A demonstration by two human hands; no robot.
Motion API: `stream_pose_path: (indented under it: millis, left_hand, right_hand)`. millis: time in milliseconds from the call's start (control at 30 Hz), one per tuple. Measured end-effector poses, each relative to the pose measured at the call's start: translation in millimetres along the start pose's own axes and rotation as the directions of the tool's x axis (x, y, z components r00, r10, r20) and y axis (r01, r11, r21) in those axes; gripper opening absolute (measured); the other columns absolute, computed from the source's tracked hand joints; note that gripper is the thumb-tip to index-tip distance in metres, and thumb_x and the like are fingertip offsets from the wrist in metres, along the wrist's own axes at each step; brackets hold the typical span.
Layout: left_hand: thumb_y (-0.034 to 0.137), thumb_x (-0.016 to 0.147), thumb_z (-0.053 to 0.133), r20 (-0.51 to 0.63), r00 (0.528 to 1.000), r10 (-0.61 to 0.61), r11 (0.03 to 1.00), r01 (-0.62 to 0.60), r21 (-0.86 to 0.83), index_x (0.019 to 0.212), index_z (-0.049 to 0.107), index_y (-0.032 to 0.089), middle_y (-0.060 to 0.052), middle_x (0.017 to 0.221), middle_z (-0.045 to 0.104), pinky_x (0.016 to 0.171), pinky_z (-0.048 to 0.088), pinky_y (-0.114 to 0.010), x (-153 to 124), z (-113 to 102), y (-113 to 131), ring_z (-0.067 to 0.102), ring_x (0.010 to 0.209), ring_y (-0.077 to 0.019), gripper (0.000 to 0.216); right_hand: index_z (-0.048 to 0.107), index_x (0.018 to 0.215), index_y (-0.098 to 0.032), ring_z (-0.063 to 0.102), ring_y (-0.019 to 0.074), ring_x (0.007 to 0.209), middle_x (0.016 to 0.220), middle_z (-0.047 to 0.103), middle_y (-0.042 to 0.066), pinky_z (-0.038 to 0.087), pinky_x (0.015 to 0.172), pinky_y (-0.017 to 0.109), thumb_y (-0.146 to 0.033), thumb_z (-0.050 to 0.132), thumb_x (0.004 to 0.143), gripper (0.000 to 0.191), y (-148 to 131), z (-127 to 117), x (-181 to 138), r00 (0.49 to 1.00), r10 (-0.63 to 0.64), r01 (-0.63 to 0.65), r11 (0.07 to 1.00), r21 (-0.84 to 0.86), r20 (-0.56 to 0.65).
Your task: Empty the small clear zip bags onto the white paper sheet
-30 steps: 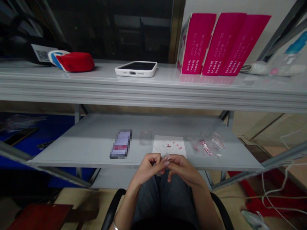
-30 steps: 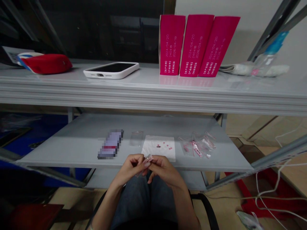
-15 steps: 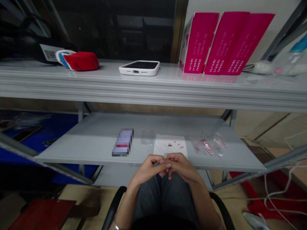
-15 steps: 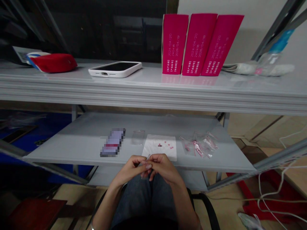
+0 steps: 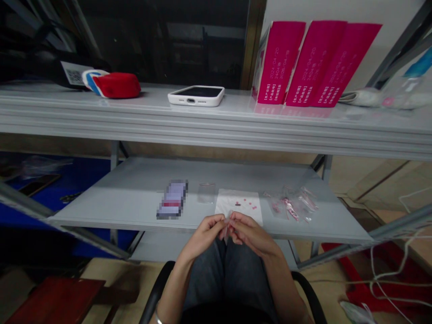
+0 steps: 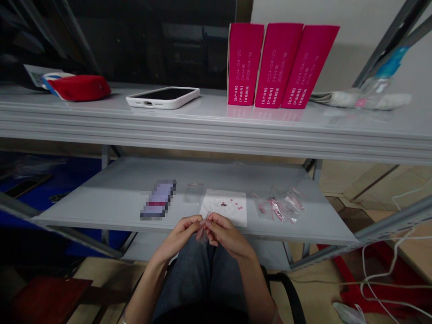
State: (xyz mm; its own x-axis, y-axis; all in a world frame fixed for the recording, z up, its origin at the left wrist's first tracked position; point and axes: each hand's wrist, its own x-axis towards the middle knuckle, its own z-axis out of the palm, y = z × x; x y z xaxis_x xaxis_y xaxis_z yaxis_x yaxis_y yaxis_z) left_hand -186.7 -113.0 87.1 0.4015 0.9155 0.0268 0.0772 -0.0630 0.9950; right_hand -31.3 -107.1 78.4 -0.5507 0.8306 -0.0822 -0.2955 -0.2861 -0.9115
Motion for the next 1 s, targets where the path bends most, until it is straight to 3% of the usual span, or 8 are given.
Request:
stream_pose_path:
  millis: [100,167,400,500,667,833,900,1000]
  left_hand:
    - [0.035,0.088,0.042,-0.119,0.993,0.018,0.996,-0.008,0.085,0.063,0.043,0.016,0.005,0.059,0.039,0.058,0.033,-0.021,2,5,-8,0.037,0.057,-0.0088,0.031]
    - [0.034,0.088,0.041,-0.207,0.977,0.058,0.985,-0.023,0.169,0.067,0.043,0.017,0.005,0.062,0.039,0.058,0.032,-0.021,4,9,-13,0.037,0.060,-0.0092,0.027]
    - [0.034,0.088,0.039,-0.318,0.943,0.095,0.909,0.048,0.415,0.068,0.043,0.018,0.006,0.058,0.043,0.054,0.028,-0.021,4,18,-21,0.037,0.054,-0.0091,0.025]
    - [0.034,0.088,0.039,-0.328,0.941,0.089,0.881,0.080,0.466,0.070,0.044,0.019,0.004,0.058,0.046,0.053,0.028,-0.022,4,17,-23,0.039,0.052,-0.0098,0.024]
    - [0.034,0.088,0.039,-0.441,0.887,0.138,0.819,0.148,0.554,0.071,0.044,0.020,0.005,0.055,0.043,0.052,0.026,-0.022,6,7,-30,0.040,0.050,-0.0107,0.023]
    - [0.036,0.086,0.046,-0.449,0.872,0.195,0.761,0.154,0.630,0.084,0.052,0.020,0.006,0.052,0.043,0.050,0.027,-0.020,4,4,-31,0.042,0.046,-0.0107,0.017]
    - [0.031,0.087,0.046,-0.404,0.892,0.202,0.722,0.143,0.677,0.087,0.056,0.020,0.004,0.055,0.051,0.051,0.030,-0.020,2,6,-30,0.047,0.049,-0.0113,0.015]
    - [0.023,0.088,0.043,-0.315,0.927,0.201,0.691,0.094,0.717,0.092,0.062,0.021,-0.003,0.077,0.067,0.061,0.038,-0.021,0,9,-27,0.060,0.066,-0.0142,0.020]
  right_hand:
    - [0.044,0.073,-0.020,0.024,0.0032,0.040,0.051,0.032,-0.011,0.014,0.037,0.016,-0.045,0.059,0.076,0.029,8,2,6,0.990,0.009,-0.015,0.999,-0.043,-0.143]
    - [0.042,0.073,-0.022,0.019,0.0043,0.037,0.048,0.027,-0.012,0.013,0.037,0.018,-0.047,0.054,0.079,0.029,15,4,11,0.976,-0.035,0.009,0.992,-0.123,-0.213]
    - [0.050,0.073,-0.020,0.044,0.0121,0.059,0.064,0.047,-0.003,0.034,0.055,0.025,-0.041,0.046,0.084,0.024,26,3,18,0.895,-0.351,0.180,0.850,-0.495,-0.277]
    - [0.049,0.073,-0.021,0.045,0.0135,0.060,0.064,0.048,-0.002,0.033,0.056,0.026,-0.035,0.044,0.085,0.019,26,2,17,0.890,-0.362,0.149,0.806,-0.574,-0.277]
    - [0.048,0.071,-0.022,0.038,0.0124,0.051,0.057,0.041,-0.005,0.027,0.051,0.025,-0.029,0.046,0.081,0.012,28,4,14,0.873,-0.367,0.091,0.770,-0.632,-0.321]
    - [0.050,0.072,-0.021,0.041,0.0129,0.050,0.056,0.046,-0.004,0.027,0.051,0.026,-0.031,0.045,0.083,0.015,33,3,16,0.847,-0.357,0.059,0.801,-0.596,-0.395]
    - [0.051,0.072,-0.021,0.041,0.0130,0.051,0.056,0.046,-0.004,0.027,0.051,0.026,-0.032,0.045,0.083,0.017,33,2,16,0.841,-0.364,0.059,0.797,-0.601,-0.401]
    - [0.050,0.070,-0.021,0.041,0.0133,0.053,0.058,0.045,-0.003,0.028,0.052,0.026,-0.034,0.045,0.084,0.019,31,4,14,0.832,-0.392,0.090,0.793,-0.603,-0.392]
